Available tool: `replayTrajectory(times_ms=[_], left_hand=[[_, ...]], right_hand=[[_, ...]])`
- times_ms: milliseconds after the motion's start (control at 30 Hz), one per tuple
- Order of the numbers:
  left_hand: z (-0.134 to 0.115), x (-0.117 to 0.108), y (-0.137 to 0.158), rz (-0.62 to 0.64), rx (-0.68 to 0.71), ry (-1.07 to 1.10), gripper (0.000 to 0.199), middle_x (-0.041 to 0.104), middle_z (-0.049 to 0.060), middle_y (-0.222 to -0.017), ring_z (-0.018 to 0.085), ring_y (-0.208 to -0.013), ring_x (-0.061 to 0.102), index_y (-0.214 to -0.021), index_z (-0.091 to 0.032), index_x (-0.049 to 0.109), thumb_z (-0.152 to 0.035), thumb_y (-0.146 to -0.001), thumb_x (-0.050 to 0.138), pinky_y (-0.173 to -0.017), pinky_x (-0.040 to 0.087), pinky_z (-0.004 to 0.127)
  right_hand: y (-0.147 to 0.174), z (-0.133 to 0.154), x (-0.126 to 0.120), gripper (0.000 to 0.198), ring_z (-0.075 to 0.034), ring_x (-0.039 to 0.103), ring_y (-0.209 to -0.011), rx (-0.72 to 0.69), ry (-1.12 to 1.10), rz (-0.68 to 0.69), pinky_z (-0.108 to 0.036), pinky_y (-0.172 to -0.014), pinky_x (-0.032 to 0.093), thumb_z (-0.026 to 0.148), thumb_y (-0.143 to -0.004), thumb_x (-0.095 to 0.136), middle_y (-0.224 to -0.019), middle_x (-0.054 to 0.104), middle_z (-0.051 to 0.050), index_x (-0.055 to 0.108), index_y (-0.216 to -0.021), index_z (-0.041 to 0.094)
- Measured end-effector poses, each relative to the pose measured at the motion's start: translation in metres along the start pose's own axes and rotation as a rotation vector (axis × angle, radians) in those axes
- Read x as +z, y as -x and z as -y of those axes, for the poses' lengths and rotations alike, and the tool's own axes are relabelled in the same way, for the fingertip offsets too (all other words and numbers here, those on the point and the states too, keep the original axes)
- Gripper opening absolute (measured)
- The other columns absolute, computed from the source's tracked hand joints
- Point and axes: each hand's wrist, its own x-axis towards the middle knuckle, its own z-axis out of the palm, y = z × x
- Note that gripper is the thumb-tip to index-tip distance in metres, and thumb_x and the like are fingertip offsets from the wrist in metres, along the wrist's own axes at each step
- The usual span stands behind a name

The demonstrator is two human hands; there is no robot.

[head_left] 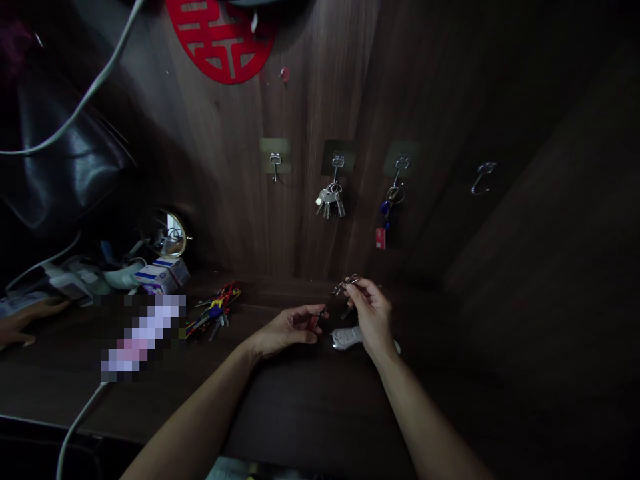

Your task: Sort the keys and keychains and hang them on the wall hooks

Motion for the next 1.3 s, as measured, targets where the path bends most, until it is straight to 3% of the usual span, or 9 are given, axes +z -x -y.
replayTrajectory(times_ms=[133,267,467,767,1000,1300], left_hand=[[-0.003,0.004,0.001,0.028,-0.016,0.032,0.052,0.047,0.01,-0.132,0.018,-0.098,0.057,-0.115,-0.021,0.059,-0.007,-0.065,0.068,-0.081,0.043,0.027],[-0.004,0.006,0.002,0.069,-0.033,0.122,0.044,0.053,0.011,-0.127,0.021,-0.107,0.056,-0.111,-0.017,0.061,-0.004,-0.068,0.062,-0.09,0.041,0.031],[-0.002,0.004,0.001,0.147,-0.07,0.263,0.035,0.064,0.017,-0.111,0.022,-0.09,0.065,-0.109,-0.009,0.061,-0.007,-0.075,0.053,-0.088,0.042,0.036],[-0.003,0.002,0.0,0.185,-0.071,0.299,0.039,0.063,0.017,-0.113,0.022,-0.089,0.066,-0.11,-0.01,0.06,-0.005,-0.073,0.053,-0.088,0.043,0.036],[-0.001,-0.001,-0.001,0.133,-0.084,0.27,0.037,0.063,0.018,-0.112,0.021,-0.087,0.067,-0.112,-0.009,0.059,-0.009,-0.075,0.054,-0.086,0.044,0.034],[-0.004,0.0,0.002,0.101,-0.066,0.211,0.032,0.063,0.015,-0.113,0.018,-0.087,0.066,-0.112,-0.011,0.06,-0.018,-0.081,0.058,-0.087,0.044,0.031]], right_hand=[[0.001,0.0,0.0,0.02,-0.018,0.065,-0.08,-0.007,-0.029,0.008,-0.025,-0.058,0.046,0.037,-0.072,0.065,-0.086,0.069,-0.003,0.061,-0.084,0.022],[0.001,0.001,0.001,0.02,-0.018,0.065,-0.08,-0.003,-0.036,0.007,-0.025,-0.058,0.046,0.038,-0.072,0.065,-0.086,0.069,-0.003,0.061,-0.084,0.022],[0.001,0.002,0.0,0.021,-0.018,0.065,-0.081,-0.016,-0.022,0.017,-0.024,-0.058,0.046,0.038,-0.075,0.063,-0.09,0.07,-0.006,0.06,-0.087,0.02],[-0.001,0.005,-0.001,0.024,-0.019,0.065,-0.083,-0.014,-0.026,-0.017,-0.025,-0.06,0.046,0.04,-0.073,0.064,-0.09,0.071,-0.007,0.059,-0.086,0.02],[-0.006,0.008,-0.004,0.025,-0.018,0.065,-0.079,-0.024,-0.079,-0.076,-0.026,-0.062,0.046,0.039,-0.072,0.065,-0.088,0.071,-0.006,0.059,-0.086,0.02],[-0.008,0.028,-0.001,0.024,-0.017,0.067,-0.071,0.031,-0.239,-0.029,-0.029,-0.067,0.048,0.036,-0.068,0.071,-0.081,0.069,-0.001,0.058,-0.082,0.021]])
